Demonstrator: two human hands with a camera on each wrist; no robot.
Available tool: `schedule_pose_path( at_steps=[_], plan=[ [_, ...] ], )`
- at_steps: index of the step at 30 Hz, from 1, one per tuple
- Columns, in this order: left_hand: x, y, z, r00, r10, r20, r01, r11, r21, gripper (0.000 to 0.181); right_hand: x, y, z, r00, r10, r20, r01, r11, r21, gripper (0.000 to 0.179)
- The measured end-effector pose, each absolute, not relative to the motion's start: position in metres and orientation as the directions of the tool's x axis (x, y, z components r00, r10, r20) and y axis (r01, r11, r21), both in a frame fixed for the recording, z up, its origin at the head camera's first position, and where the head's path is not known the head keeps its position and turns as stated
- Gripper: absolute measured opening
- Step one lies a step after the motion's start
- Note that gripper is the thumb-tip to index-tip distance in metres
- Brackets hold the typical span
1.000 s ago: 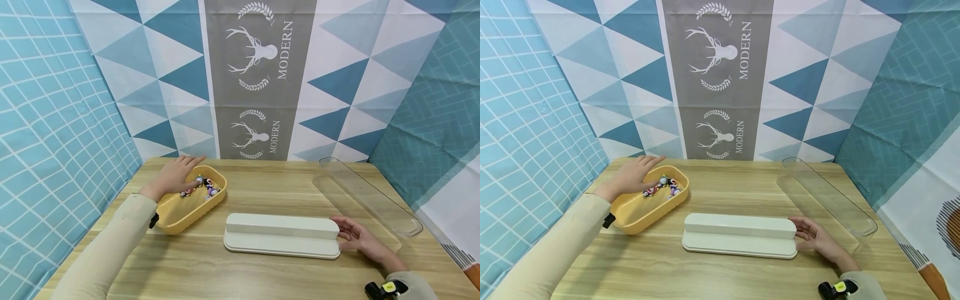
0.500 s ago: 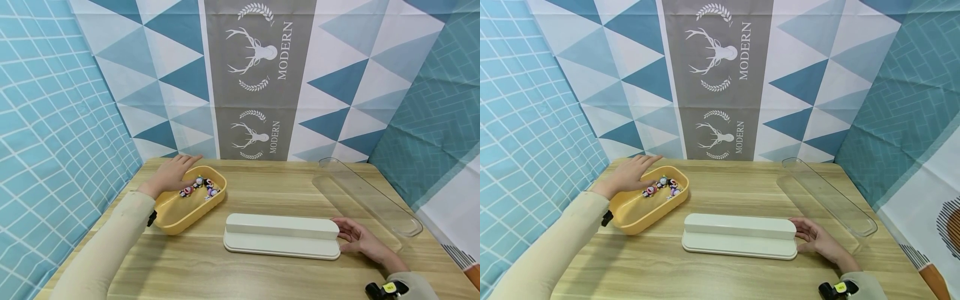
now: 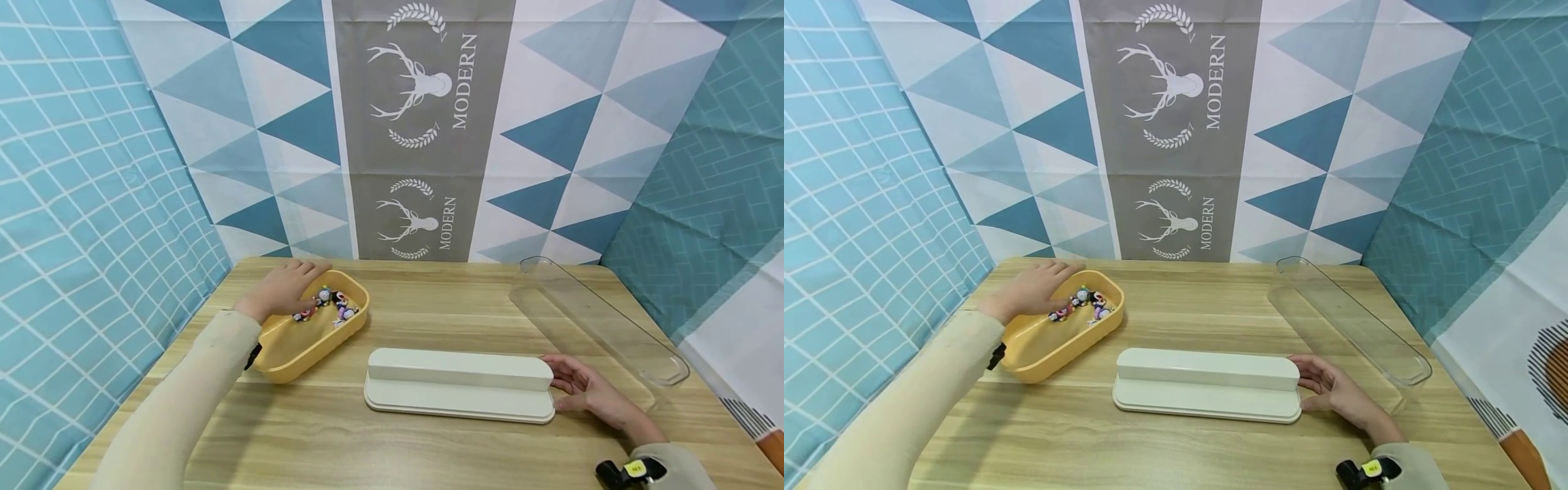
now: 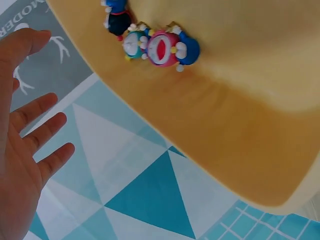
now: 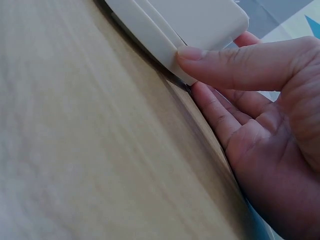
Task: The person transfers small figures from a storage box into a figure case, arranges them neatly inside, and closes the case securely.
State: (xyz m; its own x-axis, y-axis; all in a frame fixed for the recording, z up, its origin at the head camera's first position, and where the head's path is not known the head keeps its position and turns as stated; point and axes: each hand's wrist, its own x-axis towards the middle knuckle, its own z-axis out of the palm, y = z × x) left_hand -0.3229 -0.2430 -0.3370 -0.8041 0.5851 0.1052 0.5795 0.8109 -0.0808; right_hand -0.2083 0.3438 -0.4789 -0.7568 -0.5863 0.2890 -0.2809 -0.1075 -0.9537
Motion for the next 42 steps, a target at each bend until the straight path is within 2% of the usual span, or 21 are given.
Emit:
schedule_pose_path(
  at_steps=[14, 25, 28, 34, 42],
  plan=[
    [-0.332, -0.24, -0.349, -0.822, 0.57, -0.01, 0.566, 0.813, -0.139, 0.072, -0.207, 0.343, -0.478, -0.761, -0.58, 0.291, -0.276, -0.117, -0.954, 0.073],
    [-0.339, -0.234, -0.353, -0.864, 0.473, -0.175, 0.497, 0.857, -0.136, 0.064, -0.208, 0.345, -0.48, -0.759, -0.586, 0.283, -0.272, -0.109, -0.956, 0.073],
    [-0.339, -0.23, -0.354, -0.869, 0.464, -0.172, 0.49, 0.855, -0.17, 0.057, -0.207, 0.344, -0.48, -0.763, -0.583, 0.279, -0.268, -0.108, -0.957, 0.072],
    [-0.338, -0.222, -0.364, -0.887, 0.448, -0.114, 0.46, 0.834, -0.305, 0.032, -0.206, 0.342, -0.477, -0.756, -0.586, 0.293, -0.269, -0.131, -0.954, 0.072],
    [-0.337, -0.21, -0.383, -0.925, 0.358, -0.129, 0.379, 0.838, -0.392, 0.035, -0.206, 0.341, -0.477, -0.744, -0.592, 0.311, -0.281, -0.145, -0.949, 0.072]
  ],
)
